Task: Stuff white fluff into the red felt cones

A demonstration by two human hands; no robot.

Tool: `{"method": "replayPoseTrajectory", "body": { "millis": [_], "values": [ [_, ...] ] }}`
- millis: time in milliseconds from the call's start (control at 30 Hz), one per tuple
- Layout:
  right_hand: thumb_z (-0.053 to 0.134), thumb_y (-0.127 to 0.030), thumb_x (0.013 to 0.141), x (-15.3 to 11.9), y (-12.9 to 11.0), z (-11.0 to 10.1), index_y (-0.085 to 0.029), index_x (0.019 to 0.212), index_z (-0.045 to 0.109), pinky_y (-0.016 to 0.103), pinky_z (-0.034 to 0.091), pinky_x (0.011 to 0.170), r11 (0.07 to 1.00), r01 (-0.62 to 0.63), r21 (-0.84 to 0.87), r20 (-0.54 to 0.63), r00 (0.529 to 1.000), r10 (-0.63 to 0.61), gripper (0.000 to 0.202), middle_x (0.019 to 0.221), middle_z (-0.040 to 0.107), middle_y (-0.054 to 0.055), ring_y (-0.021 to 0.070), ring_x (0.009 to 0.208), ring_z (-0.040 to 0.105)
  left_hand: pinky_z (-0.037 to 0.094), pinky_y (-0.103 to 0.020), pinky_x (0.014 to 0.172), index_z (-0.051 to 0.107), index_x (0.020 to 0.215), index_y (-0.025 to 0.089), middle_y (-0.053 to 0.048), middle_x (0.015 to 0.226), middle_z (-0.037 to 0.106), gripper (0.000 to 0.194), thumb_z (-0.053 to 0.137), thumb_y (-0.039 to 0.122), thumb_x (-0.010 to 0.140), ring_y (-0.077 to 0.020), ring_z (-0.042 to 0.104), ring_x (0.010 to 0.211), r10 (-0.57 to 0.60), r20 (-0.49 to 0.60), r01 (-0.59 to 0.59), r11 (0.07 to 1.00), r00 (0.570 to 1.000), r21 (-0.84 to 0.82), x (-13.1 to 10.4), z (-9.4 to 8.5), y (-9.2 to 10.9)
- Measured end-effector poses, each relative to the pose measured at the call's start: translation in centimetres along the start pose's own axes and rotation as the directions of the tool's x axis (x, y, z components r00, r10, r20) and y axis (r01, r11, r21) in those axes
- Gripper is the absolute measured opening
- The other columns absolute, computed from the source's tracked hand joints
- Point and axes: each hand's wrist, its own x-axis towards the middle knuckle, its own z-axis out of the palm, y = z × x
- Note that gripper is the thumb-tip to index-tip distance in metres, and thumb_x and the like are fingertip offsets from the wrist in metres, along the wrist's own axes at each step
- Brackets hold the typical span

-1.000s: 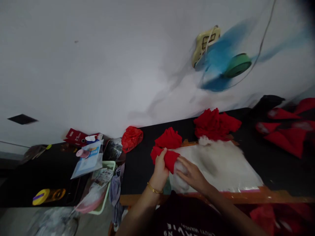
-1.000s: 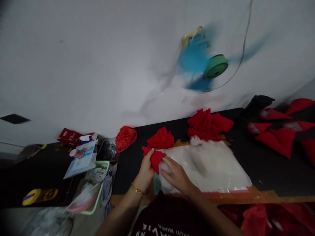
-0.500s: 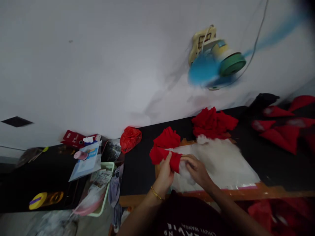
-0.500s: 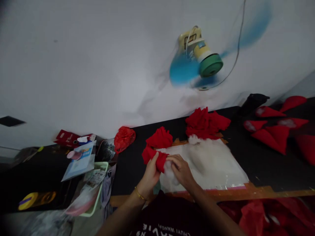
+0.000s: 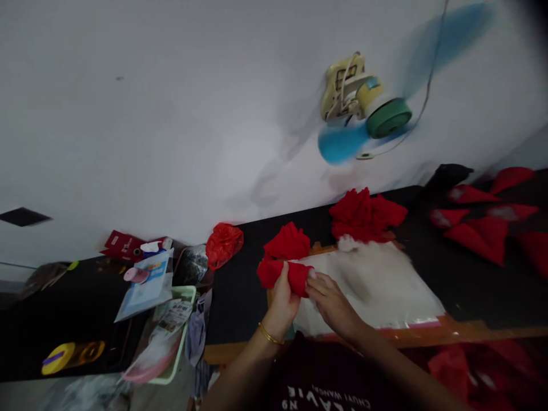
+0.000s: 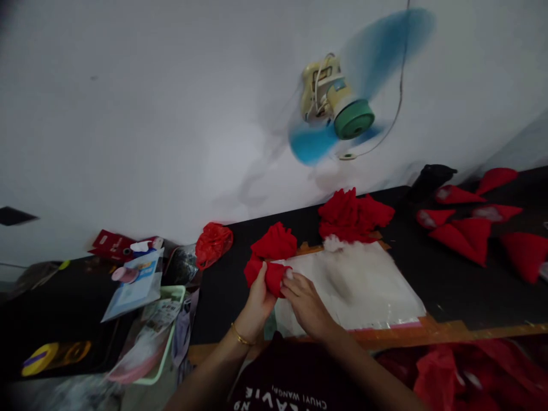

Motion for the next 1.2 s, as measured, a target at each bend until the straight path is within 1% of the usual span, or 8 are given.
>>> {"method": "replayPoseTrajectory", "body": {
  "millis": [133,267,433,600,700,833,1067,1200],
  "values": [
    [0.046,-0.003,0.085,0.2,0.9,0.9,-0.021,0.103,0.072,0.051,0.050,0.097,1.000,0.005,-0.012,0.103,0.995,-0.004,0.036,0.106,0.072,0.009,0.0291,0.112,0.056,0.051,-0.039,0.097,0.070,0.095,0.021,-0.010,0.101,0.075,0.039,0.085,0.044,0.068,-0.0249,0.070,0.097,-0.046,0.155,0.040,0.998,0.987,0.040,-1.3,0.7,-0.4],
    [0.049,-0.005,0.084,0.6,1.0,1.0,-0.018,0.085,0.071,0.050,0.052,0.088,0.998,-0.013,-0.064,0.085,0.996,0.018,0.025,0.089,0.070,0.012,0.0300,0.097,0.059,0.051,-0.037,0.097,0.070,0.100,0.020,-0.009,0.103,0.076,0.045,0.087,0.043,0.066,-0.0239,0.071,0.095,0.051,0.091,-0.059,0.995,0.995,0.084,-1.7,0.9,-1.5],
    [0.048,-0.006,0.083,1.1,0.6,0.2,-0.015,0.109,0.069,0.051,0.053,0.095,0.998,-0.015,-0.057,0.022,1.000,0.016,0.034,0.110,0.069,0.014,0.0300,0.109,0.058,0.048,-0.038,0.102,0.068,0.110,0.019,-0.009,0.110,0.075,0.051,0.086,0.042,0.068,-0.0230,0.070,0.102,0.124,0.045,-0.128,0.988,0.991,0.092,-1.6,0.7,-2.0],
    [0.046,-0.007,0.085,1.7,1.7,-0.8,-0.015,0.102,0.070,0.045,0.057,0.091,0.998,0.058,0.038,0.148,0.987,-0.063,0.030,0.111,0.072,0.014,0.0283,0.110,0.063,0.044,-0.042,0.108,0.071,0.108,0.015,-0.012,0.110,0.076,0.051,0.088,0.038,0.066,-0.0284,0.068,0.111,0.001,0.190,-0.024,0.993,0.982,0.119,-1.8,1.0,-0.6],
    [0.045,-0.005,0.085,2.3,2.4,-1.4,-0.019,0.104,0.070,0.045,0.054,0.100,0.992,0.093,0.091,0.179,0.978,-0.108,0.035,0.116,0.072,0.011,0.0262,0.115,0.062,0.046,-0.039,0.108,0.073,0.105,0.017,-0.010,0.111,0.076,0.042,0.081,0.044,0.074,-0.0283,0.068,0.113,-0.065,0.130,0.062,0.998,0.989,0.032,-1.1,1.1,0.4],
    [0.046,-0.005,0.085,2.6,2.3,-1.5,-0.021,0.106,0.070,0.045,0.055,0.097,0.990,0.086,0.109,0.164,0.981,-0.104,0.036,0.107,0.073,0.008,0.0254,0.110,0.063,0.049,-0.039,0.104,0.073,0.098,0.016,-0.010,0.100,0.078,0.035,0.084,0.032,0.068,-0.0266,0.071,0.105,-0.047,0.045,0.046,0.999,0.998,0.023,0.4,0.8,0.9],
    [0.045,-0.010,0.087,2.2,0.8,-0.6,-0.017,0.130,0.059,0.046,0.055,0.096,0.996,0.017,0.087,0.111,0.993,-0.027,0.046,0.122,0.069,0.014,0.0275,0.116,0.062,0.049,-0.043,0.103,0.072,0.099,0.010,-0.016,0.095,0.078,0.047,0.082,0.047,0.072,-0.0307,0.071,0.106,-0.006,0.217,-0.012,0.996,0.976,0.084,-0.8,1.3,1.2],
    [0.043,-0.013,0.087,2.4,0.8,-0.6,-0.015,0.119,0.063,0.034,0.058,0.079,0.992,0.025,0.120,0.196,0.979,-0.049,0.038,0.105,0.073,0.012,0.0237,0.091,0.068,0.053,-0.041,0.096,0.070,0.098,0.011,-0.015,0.088,0.078,0.045,0.078,0.051,0.077,-0.0290,0.073,0.095,-0.007,0.263,-0.067,0.960,0.965,0.271,-2.0,1.6,1.2]
  ]
}}
